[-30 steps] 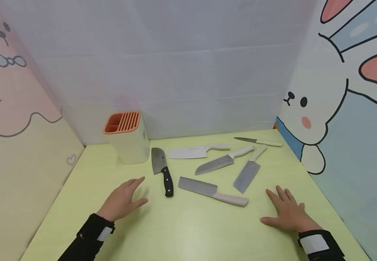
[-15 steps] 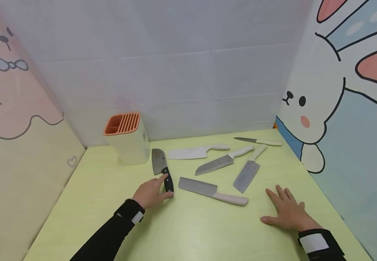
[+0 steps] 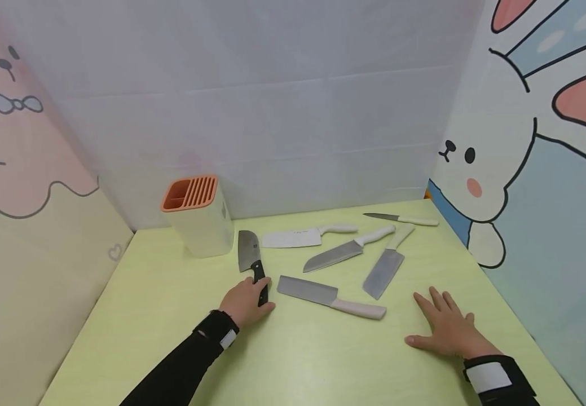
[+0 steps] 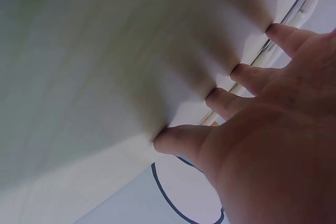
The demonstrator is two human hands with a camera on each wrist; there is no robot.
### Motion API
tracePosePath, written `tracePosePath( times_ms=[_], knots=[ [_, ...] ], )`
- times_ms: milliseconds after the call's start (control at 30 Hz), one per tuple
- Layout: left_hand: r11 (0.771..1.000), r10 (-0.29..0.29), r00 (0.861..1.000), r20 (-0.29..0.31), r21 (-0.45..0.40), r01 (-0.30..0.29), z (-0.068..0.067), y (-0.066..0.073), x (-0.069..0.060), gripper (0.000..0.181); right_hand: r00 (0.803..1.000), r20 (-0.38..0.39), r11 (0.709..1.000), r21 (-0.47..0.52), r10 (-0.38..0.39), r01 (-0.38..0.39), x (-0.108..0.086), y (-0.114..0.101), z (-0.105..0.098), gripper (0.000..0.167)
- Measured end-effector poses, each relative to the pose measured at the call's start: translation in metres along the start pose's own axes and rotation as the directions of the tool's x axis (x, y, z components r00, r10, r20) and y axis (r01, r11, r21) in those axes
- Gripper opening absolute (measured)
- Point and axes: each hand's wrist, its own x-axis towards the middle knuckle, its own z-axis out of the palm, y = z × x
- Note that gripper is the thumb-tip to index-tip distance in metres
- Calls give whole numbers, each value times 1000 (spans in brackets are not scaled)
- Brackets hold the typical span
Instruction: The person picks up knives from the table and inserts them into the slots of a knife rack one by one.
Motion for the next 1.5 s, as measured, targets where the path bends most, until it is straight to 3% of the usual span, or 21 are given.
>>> tracePosePath(
  times_ms=[267,500,700,1000,1100,1167,1267,1333,1400,1500],
  knots=[
    [998,22,1000,-13,-65,-23,2,-7,-13,60,1000,-15,1000,-7,-6,6,-1,-3,-5,101],
    [984,67,993,98,-174,-49,1,0,-35,72,1000,-2,1000,14,-1,1,-3,-7,-6,100],
    [976,133,980,149,-194,-103,-2,8,-51,75,1000,-6,1000,8,-4,4,-4,-6,-5,100],
    [961,181,960,214,-248,-126,-3,26,-61,81,1000,-10,1000,17,-12,12,-4,-4,-3,99],
    [955,212,960,186,-246,-163,-2,29,-60,76,1000,-14,1000,17,-11,11,-4,-4,-2,98],
    [951,252,960,120,-215,-223,-1,26,-56,67,1000,-14,1000,17,-10,11,-4,-4,-2,99],
    [946,304,953,-10,-116,-303,-2,14,-43,53,1000,-19,1000,10,-7,8,-4,-4,-2,99],
    [945,323,944,-65,-24,-325,-3,2,-32,50,1000,-20,1000,9,-4,4,-4,-4,-3,99],
    [946,324,944,-56,19,-324,-4,-9,-22,52,1000,-20,1000,6,-1,1,-4,-5,-4,99],
    [946,323,946,10,29,-323,-6,-23,-13,57,1000,-18,1000,8,0,0,-5,-7,-5,99]
  ],
)
